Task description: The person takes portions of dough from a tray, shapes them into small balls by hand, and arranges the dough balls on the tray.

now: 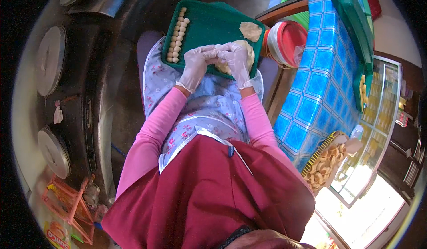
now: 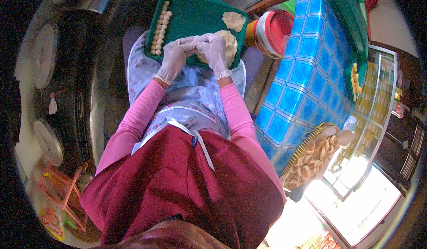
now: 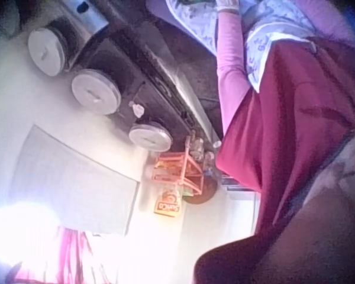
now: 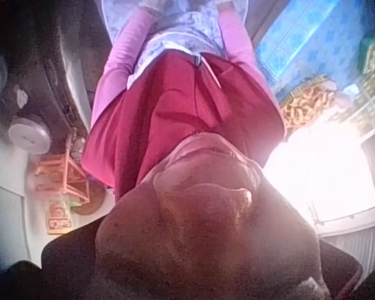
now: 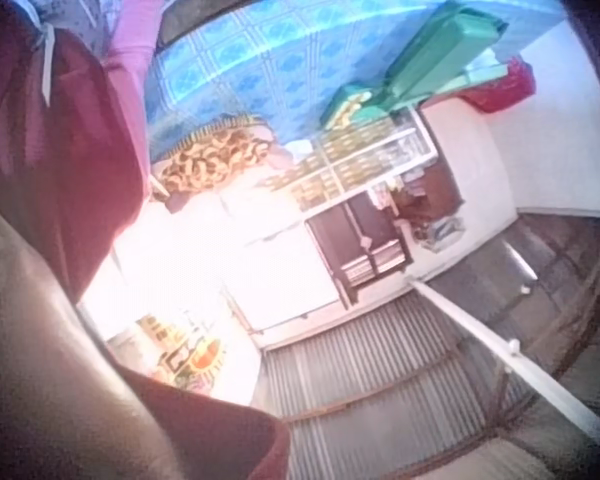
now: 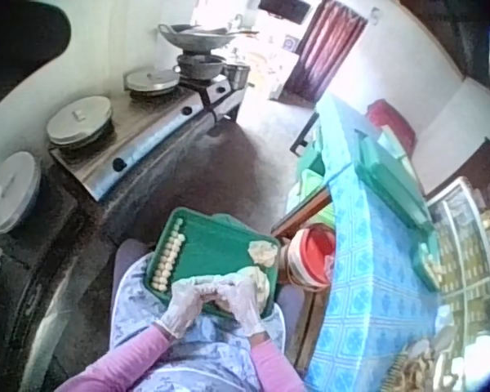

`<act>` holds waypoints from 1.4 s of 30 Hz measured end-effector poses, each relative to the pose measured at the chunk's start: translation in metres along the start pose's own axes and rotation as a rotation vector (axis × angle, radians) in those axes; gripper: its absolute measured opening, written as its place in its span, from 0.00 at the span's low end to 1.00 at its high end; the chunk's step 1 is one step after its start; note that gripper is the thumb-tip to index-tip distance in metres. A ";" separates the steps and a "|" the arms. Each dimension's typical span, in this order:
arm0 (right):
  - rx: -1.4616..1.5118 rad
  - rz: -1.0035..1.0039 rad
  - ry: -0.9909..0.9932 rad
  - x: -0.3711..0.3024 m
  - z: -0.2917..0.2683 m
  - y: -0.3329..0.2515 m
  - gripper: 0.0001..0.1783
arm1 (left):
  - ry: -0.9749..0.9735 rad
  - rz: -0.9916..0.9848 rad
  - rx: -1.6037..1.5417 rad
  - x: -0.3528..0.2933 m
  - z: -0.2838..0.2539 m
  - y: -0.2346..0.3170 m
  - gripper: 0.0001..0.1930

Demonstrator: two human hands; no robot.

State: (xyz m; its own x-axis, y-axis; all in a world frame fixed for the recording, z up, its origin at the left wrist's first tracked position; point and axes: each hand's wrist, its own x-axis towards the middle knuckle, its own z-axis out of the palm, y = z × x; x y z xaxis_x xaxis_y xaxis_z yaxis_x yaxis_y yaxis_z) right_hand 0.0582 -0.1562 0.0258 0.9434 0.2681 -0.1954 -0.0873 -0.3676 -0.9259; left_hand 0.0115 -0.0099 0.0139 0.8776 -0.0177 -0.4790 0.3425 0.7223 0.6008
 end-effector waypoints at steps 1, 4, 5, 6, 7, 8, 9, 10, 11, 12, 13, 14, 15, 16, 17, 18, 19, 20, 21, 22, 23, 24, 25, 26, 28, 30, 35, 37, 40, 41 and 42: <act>0.072 0.083 0.022 0.001 0.004 -0.001 0.07 | 0.028 0.167 0.135 0.000 -0.003 -0.009 0.12; 0.357 0.124 0.107 0.005 0.012 0.005 0.07 | 0.062 0.394 0.393 -0.003 0.005 -0.020 0.20; 0.571 0.079 0.168 0.006 0.014 0.008 0.07 | 0.089 0.488 0.540 -0.005 0.009 -0.022 0.22; 0.571 0.081 0.170 0.006 0.015 0.011 0.07 | 0.115 0.579 0.688 -0.007 0.012 -0.020 0.24; 0.617 0.113 0.173 0.007 0.016 0.014 0.07 | 0.064 0.481 0.556 -0.008 0.014 -0.017 0.28; 0.663 0.146 0.177 0.007 0.016 0.017 0.08 | 0.060 0.478 0.556 -0.009 0.017 -0.014 0.28; 0.663 0.150 0.174 0.007 0.020 0.014 0.08 | 0.071 0.475 0.352 -0.013 0.019 -0.008 0.32; 0.704 0.172 0.185 0.008 0.023 0.011 0.08 | 0.081 0.469 0.147 -0.015 0.019 -0.005 0.36; 0.744 0.194 0.197 0.008 0.026 0.008 0.08 | 0.116 0.424 0.039 -0.008 0.011 -0.010 0.36; 0.743 0.193 0.196 0.009 0.028 0.008 0.08 | 0.116 0.425 0.037 -0.007 0.008 -0.010 0.36; 0.724 0.185 0.191 0.010 0.030 0.008 0.09 | 0.113 0.384 0.060 -0.006 0.006 -0.009 0.37; 0.704 0.177 0.184 0.012 0.031 0.007 0.10 | 0.111 0.344 0.082 -0.004 0.004 -0.009 0.38; 0.702 0.178 0.181 0.013 0.031 0.007 0.10 | 0.124 0.350 0.105 -0.005 0.006 -0.010 0.37; 0.638 0.126 0.115 0.015 0.030 0.007 0.11 | 0.128 0.351 0.102 -0.002 0.004 -0.011 0.37; 0.574 0.074 0.047 0.017 0.031 0.006 0.12 | 0.127 0.351 0.138 0.000 0.001 -0.010 0.37; 0.572 0.073 0.045 0.021 0.033 0.004 0.12 | 0.122 0.351 0.175 0.000 0.001 -0.007 0.37; 0.534 0.098 0.020 0.026 0.038 0.001 0.13 | 0.125 0.353 0.173 0.002 -0.001 -0.002 0.37; 0.495 0.123 -0.008 0.033 0.044 -0.001 0.14 | 0.164 0.322 0.142 0.004 -0.005 0.003 0.37; 0.495 0.123 -0.019 0.042 0.052 -0.007 0.14 | 0.207 0.294 0.112 0.004 -0.007 0.010 0.36; 0.506 0.117 0.030 0.053 0.059 -0.013 0.14 | 0.215 0.300 0.109 0.004 -0.009 0.015 0.36; 0.519 0.112 0.074 0.064 0.068 -0.020 0.14 | 0.269 0.364 0.120 0.004 -0.013 0.019 0.35; 0.520 0.109 0.061 0.079 0.075 -0.019 0.14 | 0.321 0.430 0.133 0.003 -0.015 0.024 0.34; 0.511 0.103 0.121 0.097 0.078 -0.016 0.13 | 0.316 0.368 0.135 0.004 -0.020 0.027 0.33; 0.502 0.097 0.178 0.114 0.082 -0.014 0.12 | 0.319 0.375 0.134 0.002 -0.023 0.028 0.33; 0.455 0.068 0.193 0.142 0.095 -0.001 0.10 | 0.307 0.315 0.028 -0.001 -0.032 0.025 0.32; 0.403 0.037 0.219 0.165 0.104 0.015 0.08 | 0.312 0.327 0.024 0.002 -0.040 0.017 0.30; -0.169 -0.205 0.274 0.174 0.138 0.022 0.07 | 0.388 0.309 -0.025 -0.005 -0.056 0.008 0.26; -0.336 -0.257 0.293 0.175 0.139 0.025 0.08 | 0.369 0.301 0.002 -0.006 -0.053 0.009 0.25; -0.339 -0.424 0.346 0.187 0.119 0.037 0.09 | 0.311 0.254 0.004 -0.004 -0.038 0.010 0.22; -0.115 -0.334 0.234 0.195 0.099 0.040 0.10 | 0.285 0.219 -0.023 -0.003 -0.029 0.011 0.21; 0.108 -0.240 0.113 0.199 0.080 0.045 0.10 | 0.267 0.216 -0.023 -0.003 -0.023 0.011 0.21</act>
State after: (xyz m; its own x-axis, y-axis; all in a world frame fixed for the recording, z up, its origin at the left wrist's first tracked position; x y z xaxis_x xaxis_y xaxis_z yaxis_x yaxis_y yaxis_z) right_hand 0.2164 -0.0479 -0.0802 0.9704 0.2327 0.0649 0.1146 -0.2071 -0.9716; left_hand 0.0046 0.0142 0.0073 0.8094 0.3167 -0.4946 0.1478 0.7052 0.6934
